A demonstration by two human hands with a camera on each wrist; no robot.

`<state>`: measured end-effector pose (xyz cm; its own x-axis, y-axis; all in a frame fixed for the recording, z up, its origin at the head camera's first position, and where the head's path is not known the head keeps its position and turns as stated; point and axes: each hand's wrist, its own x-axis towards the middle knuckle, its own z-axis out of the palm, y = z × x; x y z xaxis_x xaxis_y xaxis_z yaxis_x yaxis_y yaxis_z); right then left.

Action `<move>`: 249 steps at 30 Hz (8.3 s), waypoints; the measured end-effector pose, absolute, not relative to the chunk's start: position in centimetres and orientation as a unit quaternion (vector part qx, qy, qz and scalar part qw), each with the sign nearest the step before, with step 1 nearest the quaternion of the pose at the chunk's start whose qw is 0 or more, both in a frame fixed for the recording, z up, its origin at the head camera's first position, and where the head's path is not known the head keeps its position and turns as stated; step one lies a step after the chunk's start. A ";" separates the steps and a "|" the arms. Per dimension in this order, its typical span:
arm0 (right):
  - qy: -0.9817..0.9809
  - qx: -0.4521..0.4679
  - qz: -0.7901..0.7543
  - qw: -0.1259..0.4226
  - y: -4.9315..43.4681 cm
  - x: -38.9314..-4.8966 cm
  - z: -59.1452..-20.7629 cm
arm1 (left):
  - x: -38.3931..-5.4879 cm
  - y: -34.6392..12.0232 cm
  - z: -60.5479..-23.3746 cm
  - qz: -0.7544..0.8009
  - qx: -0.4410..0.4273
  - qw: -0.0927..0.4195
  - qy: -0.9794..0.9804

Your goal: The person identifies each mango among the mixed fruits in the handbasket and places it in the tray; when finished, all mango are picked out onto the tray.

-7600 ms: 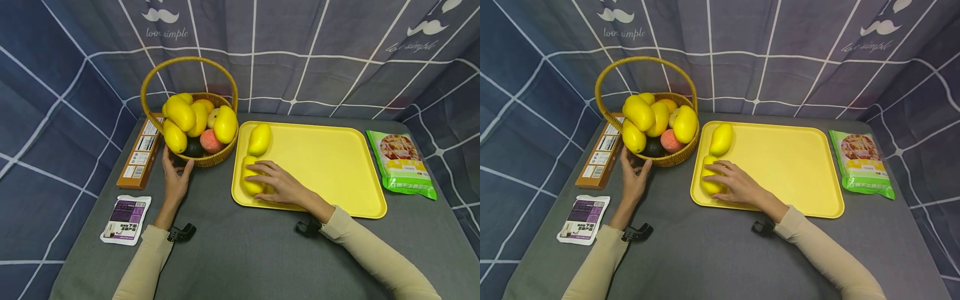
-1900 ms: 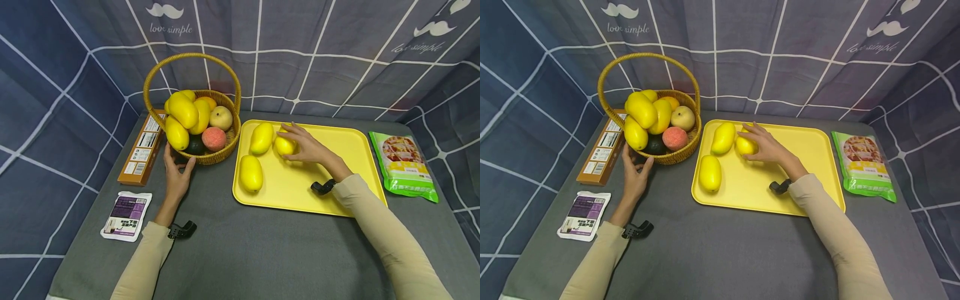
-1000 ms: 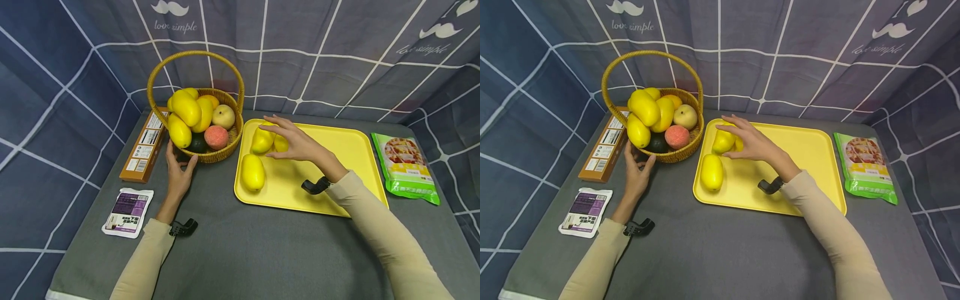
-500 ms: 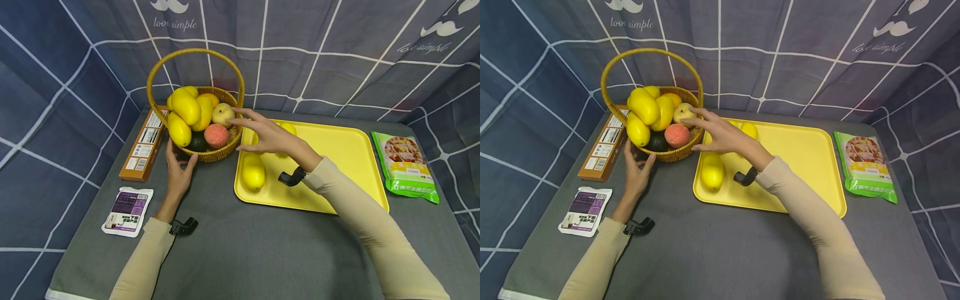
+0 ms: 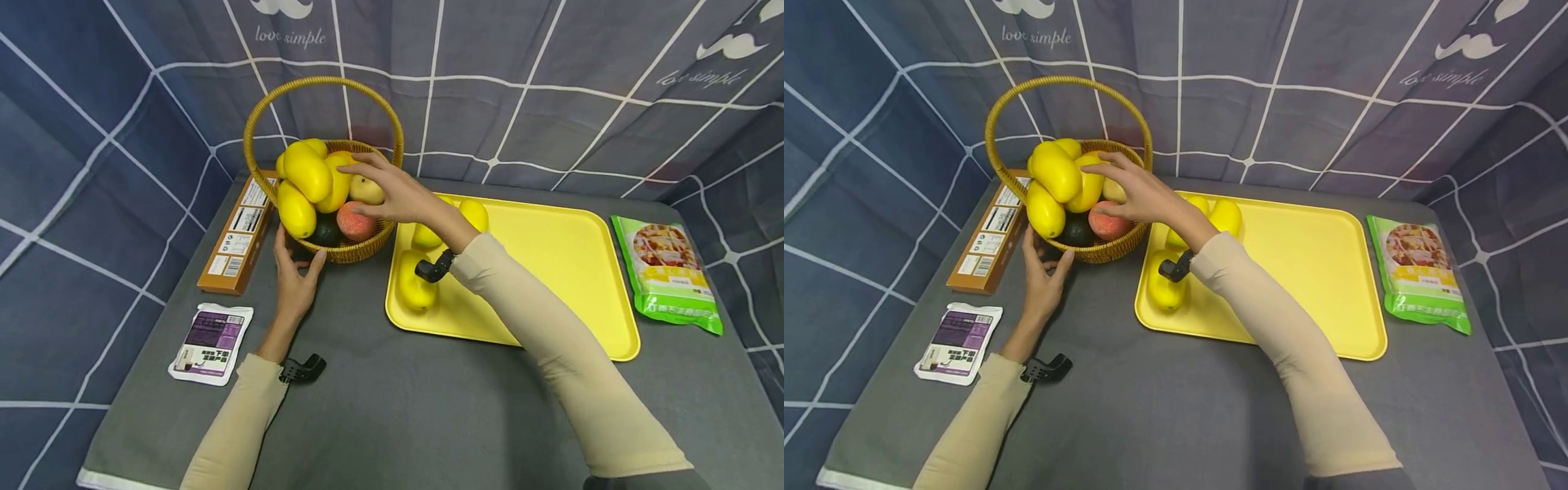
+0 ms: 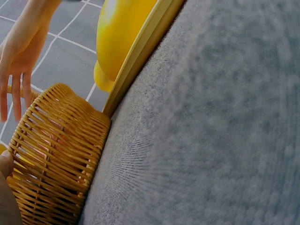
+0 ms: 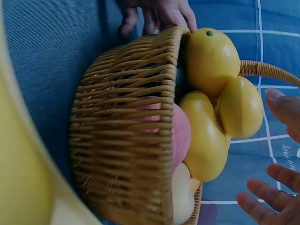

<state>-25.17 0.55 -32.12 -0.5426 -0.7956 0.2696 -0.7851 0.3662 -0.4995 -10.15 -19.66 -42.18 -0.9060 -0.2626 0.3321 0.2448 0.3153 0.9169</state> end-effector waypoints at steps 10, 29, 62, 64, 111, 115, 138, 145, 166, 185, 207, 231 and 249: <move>0.827 -0.476 -0.299 0.015 -3.9 -27.5 -31.3 | -10.3 -19.8 -41.8 -0.587 0.004 0.215 -0.781; 0.854 -0.457 -0.236 0.079 -7.0 -28.0 -31.1 | -10.4 -19.7 -41.7 -0.583 0.004 0.217 -0.783; 0.823 -0.464 -0.326 -0.034 -1.2 -24.8 -32.7 | -10.3 -19.6 -42.1 -0.576 0.003 0.212 -0.789; 0.825 -0.459 -0.328 -0.039 -0.7 -24.5 -32.8 | -10.3 -19.6 -42.1 -0.577 0.004 0.211 -0.789; 0.872 -0.289 -0.384 -0.097 16.5 -21.2 -36.9 | -10.9 -20.1 -43.6 -0.570 0.016 0.210 -0.794; 0.881 -0.256 -0.386 -0.092 19.2 -21.4 -37.8 | -10.4 -19.6 -42.2 -0.570 0.017 0.203 -0.796; 0.920 -0.175 -0.351 0.021 24.4 -22.0 -41.7 | -10.2 -19.7 -42.2 -0.578 0.017 0.202 -0.790; 0.927 -0.170 -0.332 0.026 24.8 -22.0 -41.8 | -10.2 -19.5 -42.0 -0.584 0.012 0.203 -0.786; 0.939 -0.192 -0.284 0.003 24.4 -21.9 -42.1 | -10.1 -19.5 -42.0 -0.584 0.014 0.199 -0.787; 0.913 -0.299 -0.258 -0.103 21.2 -20.4 -38.2 | -10.2 -19.6 -42.1 -0.588 0.013 0.201 -0.784; 0.860 -0.430 -0.266 -0.068 10.3 -22.2 -34.3 | -10.3 -19.7 -42.2 -0.583 0.011 0.205 -0.786; 0.819 -0.517 -0.248 -0.021 -1.9 -22.4 -33.0 | -11.9 -21.1 -45.4 -0.545 0.030 0.214 -0.810; 0.812 -0.507 -0.274 0.091 -6.6 -23.7 -33.4 | -10.4 -19.8 -41.8 -0.564 0.030 0.183 -0.805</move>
<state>-23.73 -6.60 -33.38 -0.4699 -0.8733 0.1289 -0.7734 0.3369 -0.5370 -10.42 -19.81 -41.82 -0.9310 -0.2550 0.2613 0.1585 0.3623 0.9185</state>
